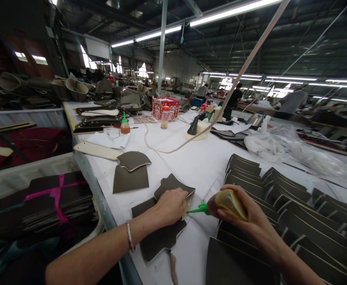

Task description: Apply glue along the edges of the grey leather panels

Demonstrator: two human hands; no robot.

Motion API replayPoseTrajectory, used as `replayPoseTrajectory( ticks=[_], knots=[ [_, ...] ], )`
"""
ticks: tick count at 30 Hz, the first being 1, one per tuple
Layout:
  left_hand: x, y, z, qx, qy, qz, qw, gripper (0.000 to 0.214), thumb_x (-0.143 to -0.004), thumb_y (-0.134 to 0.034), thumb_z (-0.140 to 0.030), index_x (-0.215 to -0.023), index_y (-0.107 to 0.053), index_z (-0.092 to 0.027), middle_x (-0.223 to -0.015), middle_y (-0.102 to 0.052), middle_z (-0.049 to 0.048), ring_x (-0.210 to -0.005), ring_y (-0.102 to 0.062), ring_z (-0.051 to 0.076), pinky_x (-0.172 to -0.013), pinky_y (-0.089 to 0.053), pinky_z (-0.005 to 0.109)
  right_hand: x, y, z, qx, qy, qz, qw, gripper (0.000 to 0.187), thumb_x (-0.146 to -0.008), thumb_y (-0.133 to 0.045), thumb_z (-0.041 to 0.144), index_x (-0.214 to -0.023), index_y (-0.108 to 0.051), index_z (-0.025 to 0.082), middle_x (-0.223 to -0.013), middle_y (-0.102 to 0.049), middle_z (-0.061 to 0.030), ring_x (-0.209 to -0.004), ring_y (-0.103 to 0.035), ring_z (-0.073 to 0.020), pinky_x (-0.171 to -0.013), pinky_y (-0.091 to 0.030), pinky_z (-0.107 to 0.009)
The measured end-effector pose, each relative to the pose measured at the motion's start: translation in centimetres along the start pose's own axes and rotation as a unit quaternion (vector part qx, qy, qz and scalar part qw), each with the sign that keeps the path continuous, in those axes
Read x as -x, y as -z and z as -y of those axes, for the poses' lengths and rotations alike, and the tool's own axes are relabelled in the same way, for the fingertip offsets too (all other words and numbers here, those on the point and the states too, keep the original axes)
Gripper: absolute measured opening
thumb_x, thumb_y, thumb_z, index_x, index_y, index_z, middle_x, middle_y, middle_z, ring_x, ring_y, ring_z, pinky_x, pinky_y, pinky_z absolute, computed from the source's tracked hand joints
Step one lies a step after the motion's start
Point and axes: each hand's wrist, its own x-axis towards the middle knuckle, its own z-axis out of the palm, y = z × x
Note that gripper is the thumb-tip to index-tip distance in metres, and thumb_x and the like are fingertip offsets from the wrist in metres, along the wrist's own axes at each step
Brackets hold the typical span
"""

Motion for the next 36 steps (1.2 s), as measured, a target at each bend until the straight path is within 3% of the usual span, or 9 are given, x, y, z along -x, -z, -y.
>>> replayPoseTrajectory(
  ticks=[9,16,22,29,36],
  knots=[
    [0.1,0.0,0.1,0.003,0.001,0.005,1.0,0.027,-0.092,-0.036,-0.018,-0.099,-0.062,-0.021,-0.099,-0.067,0.0063,-0.088,-0.066,0.022,-0.077,-0.049,0.032,-0.8,0.0,-0.8,0.01,-0.004,-0.061,0.998,0.055,-0.078,-0.074,0.054,-0.116,-0.046,0.026,-0.094,-0.062,-0.0002,-0.083,-0.06,-0.023,-0.077,-0.045,-0.035],
    [0.0,0.1,0.0,0.001,0.005,0.009,1.0,0.026,-0.092,-0.037,-0.017,-0.097,-0.062,-0.02,-0.098,-0.067,0.0068,-0.089,-0.066,0.022,-0.077,-0.048,0.032,-0.3,-0.1,0.0,-0.003,-0.015,-0.022,1.0,0.05,-0.078,-0.074,0.052,-0.113,-0.049,0.025,-0.093,-0.063,-0.0001,-0.083,-0.061,-0.0236,-0.075,-0.047,-0.034],
    [0.1,0.2,0.0,0.009,0.003,0.005,1.0,0.028,-0.092,-0.036,-0.017,-0.099,-0.062,-0.02,-0.098,-0.067,0.0065,-0.088,-0.066,0.022,-0.076,-0.048,0.032,-0.9,0.1,-0.9,0.011,-0.017,-0.076,0.997,0.055,-0.077,-0.075,0.054,-0.116,-0.048,0.026,-0.096,-0.063,-0.0002,-0.084,-0.06,-0.0236,-0.076,-0.045,-0.034],
    [0.1,0.3,-0.1,0.011,0.006,0.006,1.0,0.027,-0.091,-0.037,-0.016,-0.1,-0.062,-0.019,-0.099,-0.067,0.0067,-0.091,-0.066,0.023,-0.077,-0.048,0.032,-0.5,-0.2,-0.3,-0.011,-0.02,-0.033,0.999,0.05,-0.078,-0.072,0.054,-0.112,-0.05,0.025,-0.093,-0.063,-0.0004,-0.083,-0.061,-0.0234,-0.074,-0.048,-0.033],
    [0.2,0.2,0.0,0.022,0.0,-0.001,1.0,0.026,-0.091,-0.036,-0.017,-0.098,-0.061,-0.02,-0.097,-0.067,0.0058,-0.089,-0.066,0.022,-0.076,-0.048,0.031,-1.4,0.0,-1.5,0.018,-0.016,-0.115,0.993,0.054,-0.077,-0.074,0.057,-0.114,-0.05,0.026,-0.098,-0.063,-0.0018,-0.086,-0.06,-0.0256,-0.077,-0.045,-0.038]
  ],
)
